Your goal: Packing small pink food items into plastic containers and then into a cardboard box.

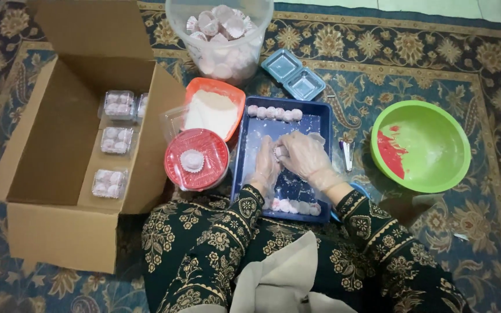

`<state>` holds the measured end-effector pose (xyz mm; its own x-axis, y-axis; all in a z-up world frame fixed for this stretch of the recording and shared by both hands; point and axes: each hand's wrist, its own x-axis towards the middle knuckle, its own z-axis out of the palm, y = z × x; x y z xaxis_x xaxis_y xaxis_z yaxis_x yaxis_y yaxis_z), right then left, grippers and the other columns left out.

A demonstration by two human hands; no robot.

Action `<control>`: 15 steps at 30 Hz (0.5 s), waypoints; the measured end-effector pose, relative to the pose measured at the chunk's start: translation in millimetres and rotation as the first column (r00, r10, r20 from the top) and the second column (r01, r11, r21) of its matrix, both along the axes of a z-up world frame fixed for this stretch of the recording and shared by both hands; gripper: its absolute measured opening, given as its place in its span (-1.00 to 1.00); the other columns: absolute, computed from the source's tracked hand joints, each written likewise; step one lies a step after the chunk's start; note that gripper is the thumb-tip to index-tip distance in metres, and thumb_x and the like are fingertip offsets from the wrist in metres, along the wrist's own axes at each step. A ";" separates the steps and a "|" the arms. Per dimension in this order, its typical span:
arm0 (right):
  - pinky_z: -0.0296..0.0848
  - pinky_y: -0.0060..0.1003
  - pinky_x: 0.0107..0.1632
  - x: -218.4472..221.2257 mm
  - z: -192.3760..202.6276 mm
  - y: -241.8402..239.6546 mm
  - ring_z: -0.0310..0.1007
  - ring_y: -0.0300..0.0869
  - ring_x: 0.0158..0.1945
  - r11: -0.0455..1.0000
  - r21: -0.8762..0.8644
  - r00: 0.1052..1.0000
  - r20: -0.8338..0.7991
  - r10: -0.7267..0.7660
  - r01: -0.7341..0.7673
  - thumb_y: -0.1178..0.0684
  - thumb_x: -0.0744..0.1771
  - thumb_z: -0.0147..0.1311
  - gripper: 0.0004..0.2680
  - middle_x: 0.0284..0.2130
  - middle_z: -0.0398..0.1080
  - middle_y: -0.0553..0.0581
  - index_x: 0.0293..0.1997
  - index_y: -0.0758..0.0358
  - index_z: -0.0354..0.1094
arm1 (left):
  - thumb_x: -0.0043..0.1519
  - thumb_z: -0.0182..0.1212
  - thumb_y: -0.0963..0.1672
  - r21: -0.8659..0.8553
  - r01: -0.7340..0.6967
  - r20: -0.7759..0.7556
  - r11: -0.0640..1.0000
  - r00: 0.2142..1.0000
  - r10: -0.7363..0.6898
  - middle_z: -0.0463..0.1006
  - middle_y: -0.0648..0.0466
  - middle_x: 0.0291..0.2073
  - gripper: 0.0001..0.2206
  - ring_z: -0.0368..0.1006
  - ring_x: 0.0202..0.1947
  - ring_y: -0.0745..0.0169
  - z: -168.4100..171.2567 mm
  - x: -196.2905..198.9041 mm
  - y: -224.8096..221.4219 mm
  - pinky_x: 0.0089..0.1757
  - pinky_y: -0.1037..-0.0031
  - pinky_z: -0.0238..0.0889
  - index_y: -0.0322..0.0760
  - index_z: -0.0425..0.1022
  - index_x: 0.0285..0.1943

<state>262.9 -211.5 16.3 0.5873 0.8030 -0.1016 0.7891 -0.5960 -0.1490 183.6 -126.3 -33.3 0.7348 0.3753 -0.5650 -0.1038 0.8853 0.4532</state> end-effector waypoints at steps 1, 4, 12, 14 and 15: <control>0.58 -0.07 -0.01 -3.5 16.1 -3.6 0.59 -0.01 -0.08 1.000 -0.001 1.000 0.001 0.003 -0.003 -0.12 0.27 0.13 -0.78 -0.22 0.50 0.03 -0.02 -0.12 0.47 | 0.37 -0.10 0.18 -0.001 -0.003 0.001 1.000 1.000 0.003 0.42 0.17 -0.48 -0.50 0.37 -0.53 0.40 -15.1 -0.3 1.1 -0.53 0.69 0.28 -0.24 0.52 -0.17; 0.56 0.07 0.07 -0.5 37.0 -13.9 0.54 0.14 0.06 0.985 0.144 0.967 -0.250 -0.057 0.095 -0.19 0.30 0.15 -0.69 -0.07 0.51 0.18 0.12 -0.02 0.45 | 0.36 -0.03 0.19 0.042 0.007 -0.022 0.999 1.000 -0.006 0.57 -0.06 -0.20 -0.45 0.50 -0.29 0.17 -45.8 -3.0 9.9 -0.25 0.34 0.55 -0.37 0.50 0.02; 0.49 0.10 0.10 2.6 -29.4 -29.2 0.54 0.18 0.04 0.925 0.371 0.898 -0.429 0.096 0.078 -0.04 0.35 -0.06 -0.73 -0.10 0.58 0.23 0.16 0.01 0.41 | 0.31 0.03 0.26 0.022 0.109 -0.053 0.994 0.993 -0.108 0.41 -0.25 0.25 -0.26 0.42 0.17 -0.29 -27.0 -37.5 17.6 0.04 -0.07 0.46 -0.35 0.30 0.38; 0.45 0.11 0.16 -31.9 38.0 -22.7 0.50 0.20 0.11 0.942 0.328 0.870 -0.482 0.102 0.071 -0.15 0.31 0.03 -0.65 0.00 0.52 0.29 0.21 0.08 0.38 | 0.30 0.03 0.26 0.015 0.120 -0.036 0.993 0.992 -0.120 0.41 -0.18 0.14 -0.30 0.42 0.09 -0.18 -16.7 -49.2 18.5 -0.03 0.05 0.45 -0.33 0.32 0.31; 0.41 0.12 0.22 -47.3 72.6 -17.9 0.45 0.23 0.17 0.955 0.291 0.843 -0.527 0.103 0.066 -0.26 0.27 0.13 -0.53 0.10 0.47 0.34 0.26 0.15 0.34 | 0.30 0.04 0.26 0.016 0.139 -0.014 0.990 0.990 -0.139 0.42 -0.12 0.04 -0.34 0.41 0.00 -0.06 -10.5 -52.9 21.2 -0.10 0.16 0.45 -0.31 0.34 0.24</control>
